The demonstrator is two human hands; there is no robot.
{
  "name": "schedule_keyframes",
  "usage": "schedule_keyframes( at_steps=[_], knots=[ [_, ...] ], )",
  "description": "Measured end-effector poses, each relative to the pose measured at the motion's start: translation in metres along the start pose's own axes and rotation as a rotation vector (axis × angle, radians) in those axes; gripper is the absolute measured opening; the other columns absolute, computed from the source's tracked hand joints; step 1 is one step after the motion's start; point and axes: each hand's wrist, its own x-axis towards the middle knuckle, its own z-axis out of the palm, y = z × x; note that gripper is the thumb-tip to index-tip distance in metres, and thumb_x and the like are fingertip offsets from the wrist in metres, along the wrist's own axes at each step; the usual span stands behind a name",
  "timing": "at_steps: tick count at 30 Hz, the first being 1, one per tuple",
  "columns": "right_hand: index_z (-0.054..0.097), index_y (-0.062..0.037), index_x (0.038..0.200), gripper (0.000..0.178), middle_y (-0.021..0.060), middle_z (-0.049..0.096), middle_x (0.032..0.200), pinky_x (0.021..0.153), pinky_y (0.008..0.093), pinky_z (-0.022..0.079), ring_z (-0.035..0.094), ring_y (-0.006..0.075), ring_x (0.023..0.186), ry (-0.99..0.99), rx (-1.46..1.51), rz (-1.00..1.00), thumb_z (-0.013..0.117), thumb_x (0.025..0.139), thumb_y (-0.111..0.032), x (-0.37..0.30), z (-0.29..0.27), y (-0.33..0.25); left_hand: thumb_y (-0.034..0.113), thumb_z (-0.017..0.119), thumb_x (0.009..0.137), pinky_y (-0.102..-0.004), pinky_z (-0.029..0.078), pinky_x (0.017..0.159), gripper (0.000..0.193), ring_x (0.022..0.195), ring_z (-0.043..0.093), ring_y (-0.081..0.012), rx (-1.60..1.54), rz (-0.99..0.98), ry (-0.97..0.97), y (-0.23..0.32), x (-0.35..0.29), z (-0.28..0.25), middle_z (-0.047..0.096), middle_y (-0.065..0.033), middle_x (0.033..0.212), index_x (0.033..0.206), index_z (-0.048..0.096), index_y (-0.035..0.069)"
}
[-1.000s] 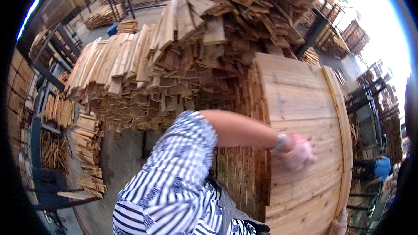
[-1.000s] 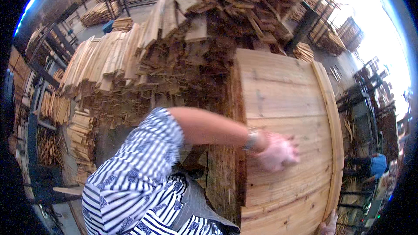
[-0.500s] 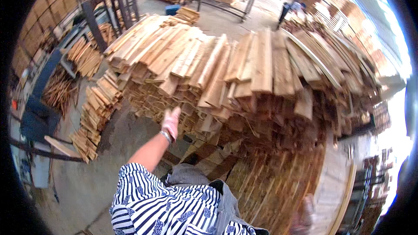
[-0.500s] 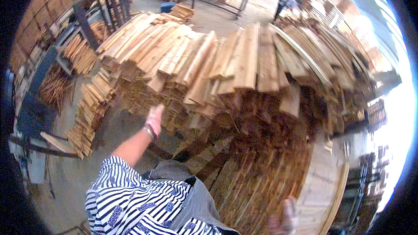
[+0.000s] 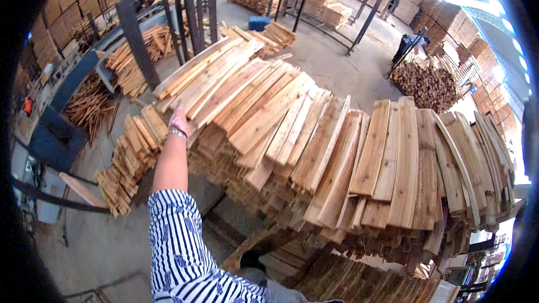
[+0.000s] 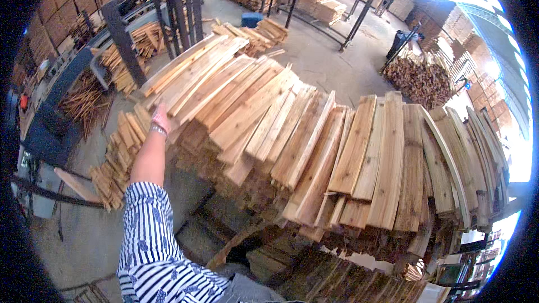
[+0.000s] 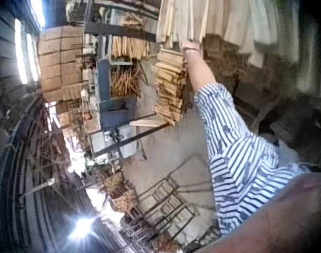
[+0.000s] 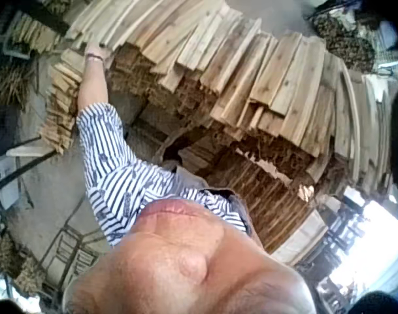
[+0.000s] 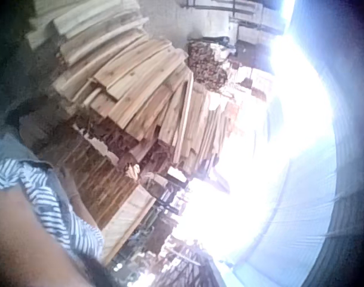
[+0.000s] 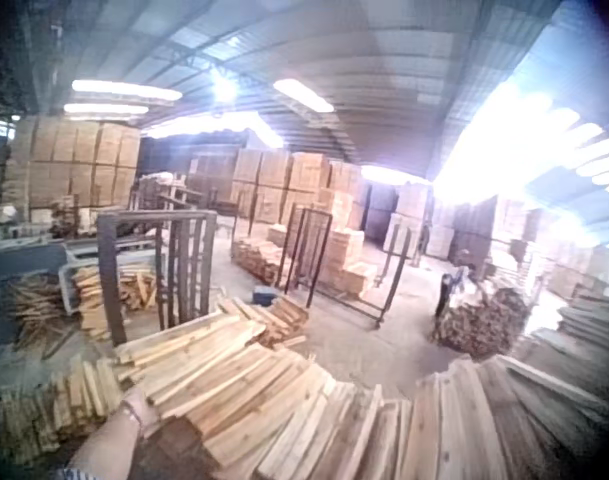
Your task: The person repeatedly picks up wooden planks from a large pile and stacks them onto a pallet. They wear gloves and handle the wood with both hands, arranging the planks in layers to build a stable stack.
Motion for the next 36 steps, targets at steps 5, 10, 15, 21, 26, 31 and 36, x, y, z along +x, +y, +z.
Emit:
schedule_keyframes(
  at_steps=[5, 10, 15, 21, 26, 31, 36],
  knots=[
    [0.048, -0.0009, 0.146, 0.058, 0.0186, 0.058, 0.14, 0.105, 0.0345, 0.046, 0.055, 0.0278, 0.128, -0.033, -0.116, 0.015, 0.067, 0.097, -0.025, 0.026, 0.014, -0.067, 0.038, 0.051, 0.096, -0.0409, 0.028, 0.119, 0.069, 0.144, 0.036, -0.0289, -0.861, -0.497, -0.224, -0.077, 0.089, 0.041, 0.035, -0.0148, 0.16, 0.155, 0.035, 0.006],
    [0.047, -0.0013, 0.148, 0.06, 0.0173, 0.057, 0.142, 0.106, 0.0331, 0.045, 0.055, 0.0263, 0.129, -0.174, -0.269, -0.116, 0.067, 0.097, -0.026, 0.071, 0.005, -0.121, 0.048, 0.046, 0.101, -0.0448, 0.021, 0.123, 0.072, 0.151, 0.025, -0.0291, -0.768, -0.486, -0.141, -0.14, 0.117, 0.002, 0.026, -0.0081, 0.166, 0.158, 0.029, 0.006],
    [0.039, -0.0058, 0.154, 0.067, 0.0192, 0.054, 0.147, 0.115, 0.0317, 0.037, 0.047, 0.0258, 0.139, -0.183, -0.308, -0.324, 0.065, 0.099, -0.033, 0.075, 0.028, -0.135, 0.039, 0.057, 0.1, -0.0495, 0.052, 0.098, 0.054, 0.122, 0.054, -0.0306, -1.45, -0.508, -0.129, -0.038, -0.01, 0.035, 0.056, -0.0169, 0.136, 0.141, 0.05, 0.004],
    [0.047, 0.0, 0.146, 0.065, 0.0198, 0.048, 0.152, 0.118, 0.0363, 0.032, 0.043, 0.0292, 0.143, -0.202, -0.302, -0.591, 0.059, 0.098, -0.042, 0.141, 0.068, -0.21, 0.027, 0.067, 0.096, -0.0443, 0.064, 0.071, 0.041, 0.088, 0.063, -0.03, -1.836, -0.907, -0.065, 0.07, -0.299, 0.043, 0.062, -0.0144, 0.111, 0.127, 0.053, 0.003],
    [0.027, 0.0063, 0.154, 0.093, 0.0244, 0.036, 0.157, 0.115, 0.0404, 0.036, 0.041, 0.0302, 0.142, -0.404, -0.069, -0.565, 0.063, 0.094, -0.055, 0.181, 0.143, -0.354, 0.03, 0.075, 0.092, -0.0361, 0.057, 0.084, 0.046, 0.098, 0.066, -0.0233, -1.474, -1.067, -0.347, 0.065, -0.476, 0.059, 0.069, -0.0118, 0.113, 0.127, 0.062, 0.003],
    [0.045, 0.0, 0.137, 0.079, 0.0164, 0.061, 0.123, 0.089, 0.0391, 0.055, 0.064, 0.0181, 0.101, -0.345, 0.203, -0.523, 0.078, 0.085, -0.049, 0.206, 0.182, -0.341, 0.022, 0.077, 0.091, -0.0303, 0.052, 0.09, 0.055, 0.104, 0.061, -0.0152, -0.723, -0.447, -0.824, 0.089, -0.476, -0.02, 0.066, -0.0103, 0.123, 0.136, 0.056, -0.001],
    [0.049, -0.0037, 0.139, 0.08, 0.0069, 0.067, 0.114, 0.084, 0.0302, 0.056, 0.065, 0.0139, 0.095, -0.393, 0.41, -0.614, 0.083, 0.079, -0.045, 0.186, 0.11, -0.28, 0.016, 0.063, 0.097, -0.0402, 0.044, 0.108, 0.047, 0.122, 0.058, -0.0254, -1.031, -0.357, -1.039, 0.082, -0.424, -0.013, 0.061, -0.0126, 0.132, 0.141, 0.051, 0.004]
  ],
)
